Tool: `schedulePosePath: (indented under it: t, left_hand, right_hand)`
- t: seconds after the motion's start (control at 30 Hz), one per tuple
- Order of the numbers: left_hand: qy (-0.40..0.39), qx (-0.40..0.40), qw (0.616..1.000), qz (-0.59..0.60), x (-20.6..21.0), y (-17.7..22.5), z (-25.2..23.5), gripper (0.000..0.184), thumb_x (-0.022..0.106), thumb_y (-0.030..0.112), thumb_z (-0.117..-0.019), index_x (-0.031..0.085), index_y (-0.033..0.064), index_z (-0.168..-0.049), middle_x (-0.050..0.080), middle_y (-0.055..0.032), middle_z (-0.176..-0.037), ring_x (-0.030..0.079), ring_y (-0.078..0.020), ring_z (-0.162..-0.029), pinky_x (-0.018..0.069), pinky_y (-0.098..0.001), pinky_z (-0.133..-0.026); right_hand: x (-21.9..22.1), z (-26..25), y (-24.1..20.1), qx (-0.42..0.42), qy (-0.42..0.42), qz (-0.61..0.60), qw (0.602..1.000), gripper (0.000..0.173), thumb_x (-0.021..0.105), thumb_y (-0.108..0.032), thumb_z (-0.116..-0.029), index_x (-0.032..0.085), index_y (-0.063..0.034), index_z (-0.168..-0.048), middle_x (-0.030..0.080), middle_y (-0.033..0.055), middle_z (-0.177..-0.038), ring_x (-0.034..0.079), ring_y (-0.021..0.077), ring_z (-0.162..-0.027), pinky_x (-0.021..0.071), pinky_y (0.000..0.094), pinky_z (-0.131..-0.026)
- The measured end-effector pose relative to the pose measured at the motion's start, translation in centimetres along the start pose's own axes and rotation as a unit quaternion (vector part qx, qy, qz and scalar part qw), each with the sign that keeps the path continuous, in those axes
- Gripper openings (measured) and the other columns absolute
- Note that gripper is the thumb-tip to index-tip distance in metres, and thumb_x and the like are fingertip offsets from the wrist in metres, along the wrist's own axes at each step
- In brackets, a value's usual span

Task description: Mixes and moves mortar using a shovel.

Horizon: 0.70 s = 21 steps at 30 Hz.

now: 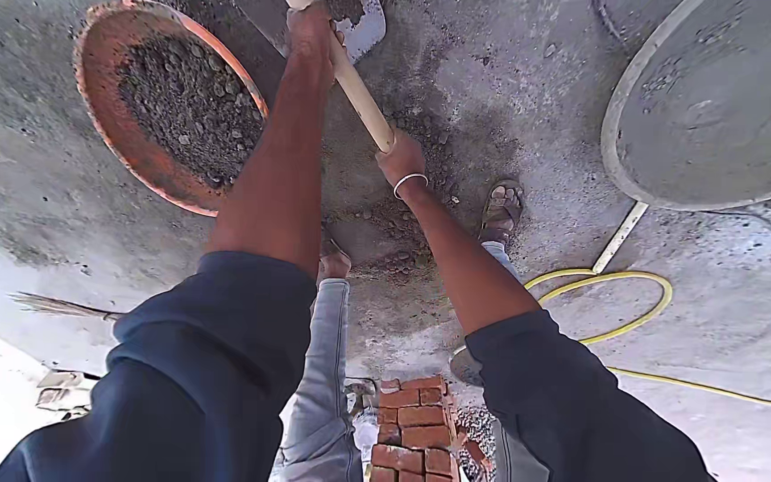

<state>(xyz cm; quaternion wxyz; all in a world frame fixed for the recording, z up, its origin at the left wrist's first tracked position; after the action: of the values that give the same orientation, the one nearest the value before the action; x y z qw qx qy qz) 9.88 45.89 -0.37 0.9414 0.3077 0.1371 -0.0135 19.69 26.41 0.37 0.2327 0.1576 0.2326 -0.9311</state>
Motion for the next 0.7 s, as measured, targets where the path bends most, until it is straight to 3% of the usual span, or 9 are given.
schedulePosePath:
  t: [0.13, 0.23, 0.37, 0.43, 0.5, 0.6, 0.7]
  left_hand:
    - [-0.014, -0.031, 0.999, -0.018, 0.4, -1.7, 0.9, 0.017, 0.049, 0.011, -0.1039, 0.044, 0.0074, -0.120, 0.050, -0.0034, -0.081, 0.056, -0.0127, -0.059, 0.0549, -0.0278, -0.055]
    - [-0.051, -0.054, 0.997, -0.021, 1.0, -4.9, 2.6, 0.032, 0.050, 0.014, -0.1056, 0.041, 0.0056, -0.135, 0.053, -0.0052, -0.083, 0.058, -0.0142, -0.061, 0.0559, -0.0287, -0.057]
    - [-0.066, -0.079, 0.993, -0.060, 3.9, -9.1, 5.3, 0.052, 0.050, 0.020, -0.1075, 0.026, 0.0058, -0.152, 0.057, -0.0123, -0.097, 0.063, -0.0180, -0.070, 0.0577, -0.0322, -0.064]
    - [-0.085, -0.102, 0.986, -0.101, 4.8, -11.5, 7.1, 0.058, 0.051, 0.022, -0.1077, 0.023, 0.0055, -0.156, 0.061, -0.0152, -0.104, 0.067, -0.0192, -0.076, 0.0593, -0.0335, -0.069]
    - [-0.118, -0.135, 0.977, -0.119, 6.0, -14.3, 9.5, 0.059, 0.052, 0.022, -0.1074, 0.023, 0.0064, -0.157, 0.061, -0.0162, -0.106, 0.067, -0.0207, -0.078, 0.0594, -0.0357, -0.070]
    - [-0.169, -0.153, 0.957, -0.178, 7.6, -18.2, 12.4, 0.063, 0.053, 0.025, -0.1072, 0.021, 0.0057, -0.158, 0.064, -0.0200, -0.111, 0.069, -0.0243, -0.084, 0.0589, -0.0391, -0.075]
    - [-0.214, -0.155, 0.930, -0.255, 8.3, -20.1, 14.5, 0.066, 0.052, 0.025, -0.1076, 0.018, 0.0058, -0.160, 0.063, -0.0235, -0.124, 0.070, -0.0276, -0.095, 0.0586, -0.0415, -0.084]
  right_hand:
    - [-1.0, 1.1, 0.8, 0.016, -0.004, 0.021, 1.000, 0.048, 0.071, -0.020, -0.0940, 0.060, -0.0055, -0.138, 0.068, 0.0208, -0.126, 0.066, 0.0379, -0.119, 0.0535, 0.0593, -0.095]
    - [-0.6, 4.0, 3.5, 0.057, -0.021, 0.019, 0.998, 0.048, 0.071, -0.021, -0.0956, 0.059, -0.0026, -0.138, 0.067, 0.0249, -0.126, 0.065, 0.0414, -0.118, 0.0524, 0.0616, -0.096]
    - [-1.1, 6.9, 8.0, 0.094, 0.001, 0.020, 0.995, 0.046, 0.072, -0.020, -0.0950, 0.061, -0.0003, -0.135, 0.068, 0.0264, -0.121, 0.067, 0.0427, -0.114, 0.0517, 0.0625, -0.096]
    - [-0.8, 9.1, 9.8, 0.120, -0.007, 0.016, 0.993, 0.044, 0.072, -0.019, -0.0959, 0.061, 0.0018, -0.133, 0.068, 0.0277, -0.119, 0.066, 0.0439, -0.112, 0.0510, 0.0627, -0.096]
    - [-0.7, 12.5, 11.4, 0.172, -0.052, 0.014, 0.984, 0.045, 0.067, -0.020, -0.1005, 0.055, 0.0031, -0.138, 0.064, 0.0299, -0.126, 0.063, 0.0459, -0.119, 0.0485, 0.0634, -0.100]
    - [2.1, 15.0, 15.7, 0.203, 0.014, -0.016, 0.979, 0.043, 0.073, -0.021, -0.0967, 0.062, 0.0057, -0.128, 0.068, 0.0299, -0.109, 0.067, 0.0447, -0.102, 0.0522, 0.0618, -0.091]
    - [5.5, 17.1, 17.3, 0.267, 0.012, -0.084, 0.960, 0.041, 0.071, -0.022, -0.0982, 0.061, 0.0058, -0.126, 0.067, 0.0269, -0.102, 0.067, 0.0381, -0.088, 0.0546, 0.0549, -0.083]
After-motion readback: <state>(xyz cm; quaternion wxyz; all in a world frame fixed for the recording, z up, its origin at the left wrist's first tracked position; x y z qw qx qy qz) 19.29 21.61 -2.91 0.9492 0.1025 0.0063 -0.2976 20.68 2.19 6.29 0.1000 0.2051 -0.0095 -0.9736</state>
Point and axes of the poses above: each hand's wrist, its own z-axis away from the middle knuckle, its own x-axis out of the palm, y = z × x, the point moved 6 cm from there along -z, towards the middle knuckle
